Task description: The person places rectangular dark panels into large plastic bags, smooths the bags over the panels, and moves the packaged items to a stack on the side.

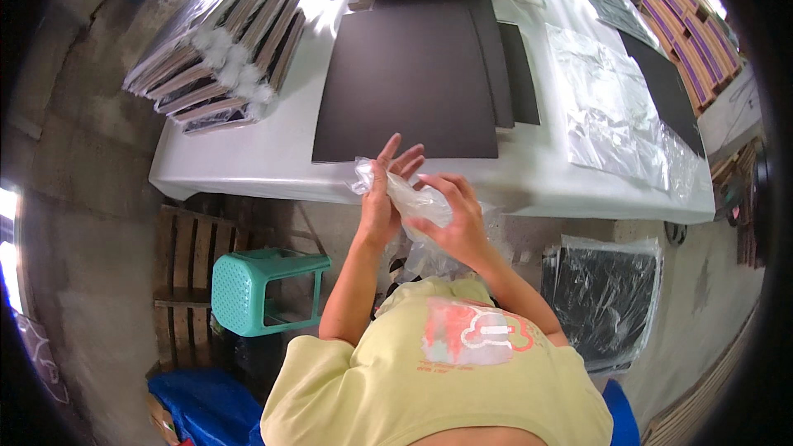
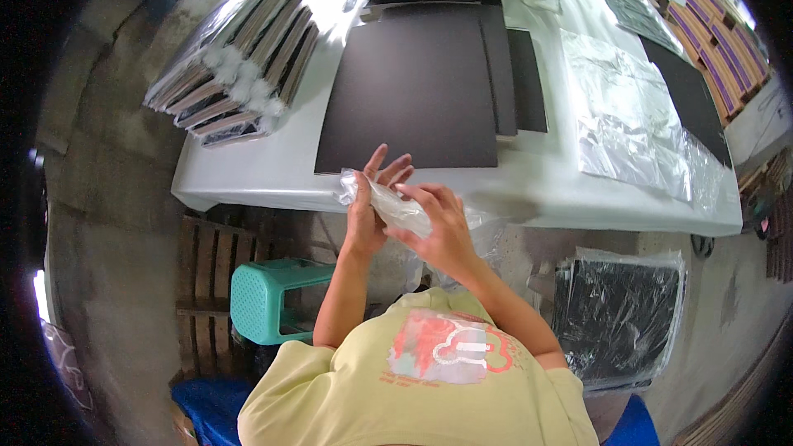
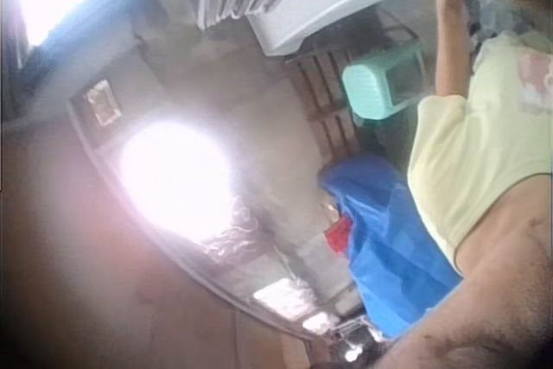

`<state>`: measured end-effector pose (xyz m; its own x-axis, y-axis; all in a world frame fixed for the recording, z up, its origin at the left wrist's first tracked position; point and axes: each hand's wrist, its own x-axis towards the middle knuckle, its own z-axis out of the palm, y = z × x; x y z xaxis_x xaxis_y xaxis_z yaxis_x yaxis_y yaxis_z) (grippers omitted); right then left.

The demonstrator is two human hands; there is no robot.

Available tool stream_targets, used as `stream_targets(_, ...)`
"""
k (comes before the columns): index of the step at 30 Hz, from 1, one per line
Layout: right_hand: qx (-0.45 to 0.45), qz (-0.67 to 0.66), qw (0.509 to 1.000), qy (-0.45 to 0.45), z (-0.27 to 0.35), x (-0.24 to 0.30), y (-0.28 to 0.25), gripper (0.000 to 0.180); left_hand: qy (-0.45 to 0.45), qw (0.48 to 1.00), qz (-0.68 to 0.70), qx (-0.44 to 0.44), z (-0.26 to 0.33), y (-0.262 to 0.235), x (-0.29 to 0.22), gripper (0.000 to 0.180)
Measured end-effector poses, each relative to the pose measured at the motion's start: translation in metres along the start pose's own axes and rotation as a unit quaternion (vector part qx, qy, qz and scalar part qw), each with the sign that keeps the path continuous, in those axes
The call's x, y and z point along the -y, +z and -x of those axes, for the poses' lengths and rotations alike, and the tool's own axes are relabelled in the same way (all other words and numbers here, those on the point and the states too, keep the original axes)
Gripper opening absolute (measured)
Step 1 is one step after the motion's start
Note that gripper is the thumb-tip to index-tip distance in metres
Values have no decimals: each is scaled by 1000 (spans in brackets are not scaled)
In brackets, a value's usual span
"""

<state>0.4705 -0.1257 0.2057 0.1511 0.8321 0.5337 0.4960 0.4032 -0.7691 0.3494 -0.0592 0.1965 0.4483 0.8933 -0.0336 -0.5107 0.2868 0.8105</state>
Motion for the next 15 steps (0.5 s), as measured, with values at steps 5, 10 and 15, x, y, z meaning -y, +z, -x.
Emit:
stream_targets(5,-48,44,998,10,-14,-17,48,16,-76,997,3,18,18,-12,-11,52)
stream_targets(10,-59,58,990,113,-20,-19,66,20,-99,984,68,-129,34,-42,1,26)
stream_targets(15,-59,-63,993,79,-26,-9,85,18,-53,984,65,-158,38,-59,-5,25)
